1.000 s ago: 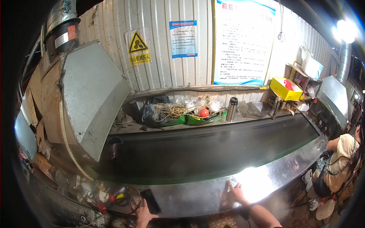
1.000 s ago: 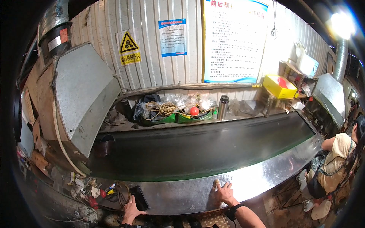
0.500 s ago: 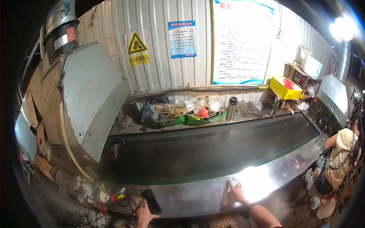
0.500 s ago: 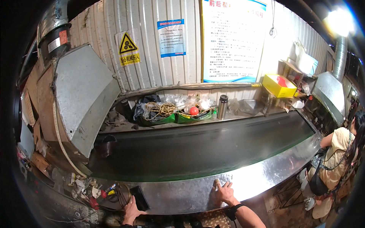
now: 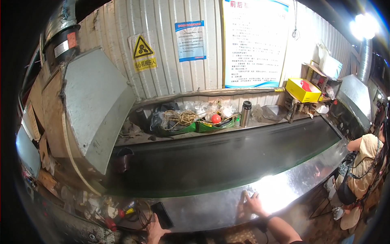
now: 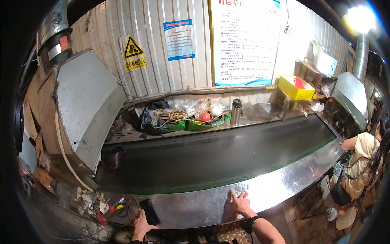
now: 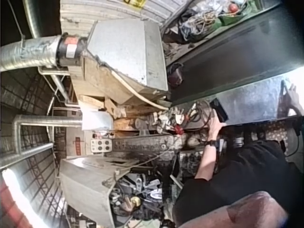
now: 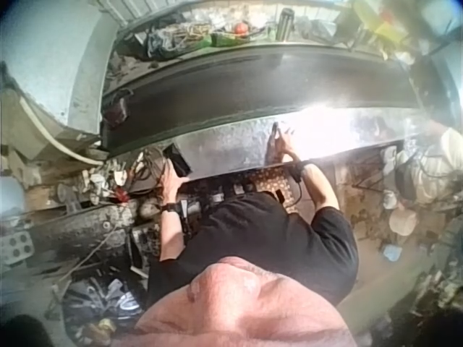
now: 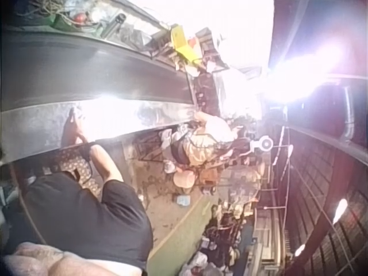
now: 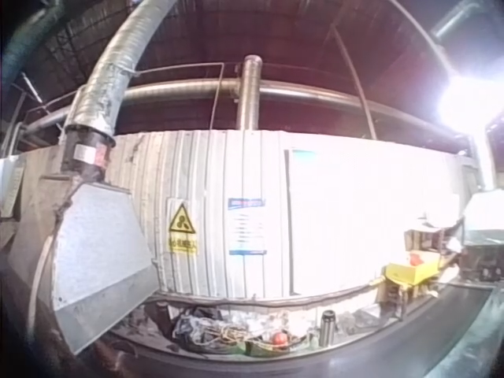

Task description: Apply a shoe upper to a last using a lasting machine and check the alignment.

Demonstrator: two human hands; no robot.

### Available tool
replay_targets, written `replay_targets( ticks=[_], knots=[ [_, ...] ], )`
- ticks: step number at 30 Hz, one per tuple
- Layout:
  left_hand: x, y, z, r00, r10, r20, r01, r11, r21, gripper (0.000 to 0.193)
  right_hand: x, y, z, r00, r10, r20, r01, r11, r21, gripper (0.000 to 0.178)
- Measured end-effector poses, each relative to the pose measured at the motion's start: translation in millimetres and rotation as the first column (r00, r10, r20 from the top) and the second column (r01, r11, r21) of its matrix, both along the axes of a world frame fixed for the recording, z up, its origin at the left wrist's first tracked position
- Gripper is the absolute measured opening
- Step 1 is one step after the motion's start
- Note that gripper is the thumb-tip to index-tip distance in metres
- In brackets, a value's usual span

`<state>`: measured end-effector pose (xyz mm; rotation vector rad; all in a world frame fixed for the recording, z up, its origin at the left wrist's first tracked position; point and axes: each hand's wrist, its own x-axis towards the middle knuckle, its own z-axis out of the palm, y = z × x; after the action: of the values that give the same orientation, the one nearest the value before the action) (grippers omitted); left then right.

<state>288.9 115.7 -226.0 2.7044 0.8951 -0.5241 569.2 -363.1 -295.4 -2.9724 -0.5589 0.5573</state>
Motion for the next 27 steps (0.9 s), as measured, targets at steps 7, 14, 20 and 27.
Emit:
replay_targets(
  ticks=[7,14,20,27],
  knots=[
    [13.0,-7.2,13.6,1.0,-0.016,-0.026,0.015,1.0,-0.02,0.145,-2.0,-8.8,-13.7,0.999,-0.031,0.042,0.03,0.999,0.028,0.142],
    [15.2,-25.1,33.3,0.998,0.023,0.053,-0.024,1.0,0.012,0.133,1.0,7.7,35.6,0.996,-0.079,0.027,0.078,0.995,0.06,0.128],
    [13.6,-20.9,35.2,0.997,0.077,0.016,-0.077,0.996,0.032,0.135,-11.6,11.8,53.5,1.0,-0.005,0.021,0.004,1.0,0.027,0.114],
    [21.6,-28.8,56.4,0.993,0.034,-0.11,-0.035,0.999,-0.004,0.13,-12.1,5.4,35.6,0.996,-0.071,-0.049,0.071,0.997,-0.007,0.102]
  ],
)
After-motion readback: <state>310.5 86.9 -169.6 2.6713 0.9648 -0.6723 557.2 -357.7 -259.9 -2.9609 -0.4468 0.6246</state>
